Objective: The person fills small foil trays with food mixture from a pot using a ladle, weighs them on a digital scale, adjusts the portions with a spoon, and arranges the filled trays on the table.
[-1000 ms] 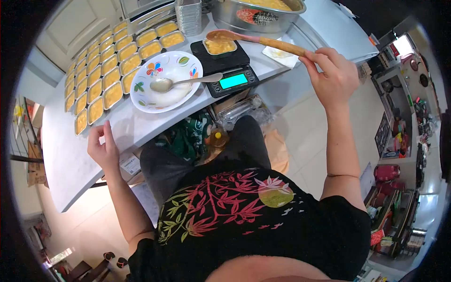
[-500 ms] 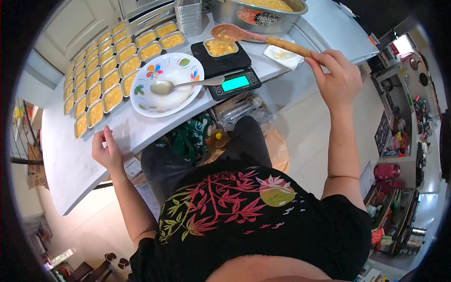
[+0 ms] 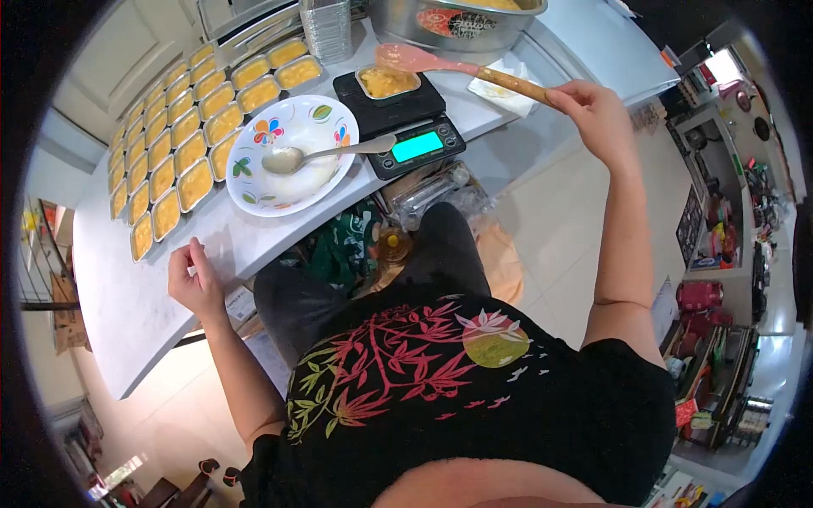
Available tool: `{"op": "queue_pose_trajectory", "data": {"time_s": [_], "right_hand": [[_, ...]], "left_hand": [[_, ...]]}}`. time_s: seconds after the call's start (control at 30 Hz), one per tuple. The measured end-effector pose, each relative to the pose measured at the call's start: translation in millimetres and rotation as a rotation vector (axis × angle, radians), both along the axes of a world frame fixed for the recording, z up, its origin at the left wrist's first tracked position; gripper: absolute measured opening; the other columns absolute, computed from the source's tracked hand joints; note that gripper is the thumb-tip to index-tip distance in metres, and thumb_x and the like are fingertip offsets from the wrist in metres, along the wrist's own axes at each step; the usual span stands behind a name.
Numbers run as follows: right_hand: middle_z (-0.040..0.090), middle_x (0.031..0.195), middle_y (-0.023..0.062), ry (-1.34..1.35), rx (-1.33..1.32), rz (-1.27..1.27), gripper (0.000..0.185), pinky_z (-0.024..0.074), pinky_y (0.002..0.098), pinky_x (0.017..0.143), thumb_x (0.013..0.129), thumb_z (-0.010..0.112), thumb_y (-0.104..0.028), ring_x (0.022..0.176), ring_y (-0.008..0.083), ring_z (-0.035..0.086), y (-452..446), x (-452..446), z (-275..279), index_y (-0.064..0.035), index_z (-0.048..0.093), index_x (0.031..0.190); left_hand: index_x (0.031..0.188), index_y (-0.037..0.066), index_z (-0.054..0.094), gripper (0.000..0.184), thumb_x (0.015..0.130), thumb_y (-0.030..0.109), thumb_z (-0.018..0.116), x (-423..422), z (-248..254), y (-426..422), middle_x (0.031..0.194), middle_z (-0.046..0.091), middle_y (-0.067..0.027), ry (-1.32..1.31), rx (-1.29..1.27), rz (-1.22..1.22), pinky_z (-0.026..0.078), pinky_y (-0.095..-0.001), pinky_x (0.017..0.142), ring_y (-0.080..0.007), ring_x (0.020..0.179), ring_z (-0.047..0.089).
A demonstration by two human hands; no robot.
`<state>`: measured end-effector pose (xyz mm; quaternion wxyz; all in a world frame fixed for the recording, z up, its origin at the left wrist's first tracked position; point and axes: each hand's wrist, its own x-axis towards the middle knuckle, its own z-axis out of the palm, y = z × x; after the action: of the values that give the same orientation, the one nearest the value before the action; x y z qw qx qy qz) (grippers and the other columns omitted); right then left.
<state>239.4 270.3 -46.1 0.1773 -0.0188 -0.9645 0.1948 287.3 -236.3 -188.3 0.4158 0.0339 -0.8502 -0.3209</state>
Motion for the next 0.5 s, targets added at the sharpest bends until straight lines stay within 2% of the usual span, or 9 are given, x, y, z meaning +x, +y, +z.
{"op": "queue_pose_trajectory", "data": {"time_s": [0.07,0.17,0.27,0.3,0.4,0.5], "right_hand": [[0.058,0.067,-0.0012,-0.076,-0.118,0.087,0.031,0.0369,0.0237,0.05,0.084,0.063,-0.035,0.055,0.0082,0.048,11.4,-10.5,-3.1,-0.0049,0.069,0.088],[0.053,0.065,-0.004,-0.242,-0.319,0.064,0.031,0.0325,0.0217,0.046,0.085,0.062,-0.036,0.052,0.0056,0.043,13.7,-13.4,10.3,-0.0058,0.068,0.085],[0.052,0.064,-0.0031,-0.209,-0.316,0.086,0.031,0.0307,0.0197,0.044,0.085,0.061,-0.037,0.051,0.0043,0.041,27.2,-25.1,27.7,-0.0074,0.066,0.084],[0.054,0.066,-0.0021,-0.174,-0.304,0.091,0.033,0.031,0.0201,0.044,0.085,0.061,-0.039,0.051,0.0043,0.041,38.1,-33.8,33.6,-0.0072,0.068,0.09],[0.058,0.068,-0.0011,-0.061,-0.219,0.005,0.035,0.0384,0.021,0.048,0.083,0.063,-0.04,0.054,0.0056,0.047,52.0,-54.3,61.5,-0.0083,0.07,0.096],[0.059,0.072,-0.0012,-0.015,-0.067,-0.007,0.043,0.0352,0.021,0.047,0.085,0.058,-0.047,0.053,0.0066,0.044,99.6,-112.4,65.6,-0.0082,0.069,0.101]], "left_hand": [[0.071,-0.001,0.058,0.021,0.088,0.012,0.06,0.2,0.4,0.6,0.062,0.057,-0.0048,0.0,0.003,0.003,0.041,-0.024,0.056,-0.0105,0.057,0.05],[0.07,-0.001,0.058,0.022,0.088,0.012,0.06,0.1,-0.5,-0.3,0.061,0.056,-0.0045,-0.001,0.006,0.0,0.041,-0.0239,0.056,-0.0103,0.057,0.049],[0.07,-0.001,0.058,0.022,0.088,0.012,0.06,-0.1,-0.4,-0.3,0.061,0.055,-0.0042,0.004,0.018,0.002,0.04,-0.0238,0.056,-0.0101,0.056,0.049],[0.07,-0.001,0.058,0.023,0.088,0.013,0.06,-0.1,-0.4,-0.9,0.061,0.055,-0.0042,0.006,0.013,0.002,0.04,-0.0238,0.056,-0.0102,0.056,0.048],[0.07,-0.001,0.058,0.023,0.088,0.013,0.059,-0.7,0.3,-1.6,0.06,0.055,-0.004,0.007,0.008,0.002,0.039,-0.0238,0.056,-0.0102,0.056,0.048],[0.071,-0.001,0.059,0.023,0.089,0.014,0.059,0.2,0.3,-0.8,0.061,0.055,-0.0039,0.001,0.028,0.006,0.039,-0.0236,0.055,-0.0104,0.056,0.047]]}}
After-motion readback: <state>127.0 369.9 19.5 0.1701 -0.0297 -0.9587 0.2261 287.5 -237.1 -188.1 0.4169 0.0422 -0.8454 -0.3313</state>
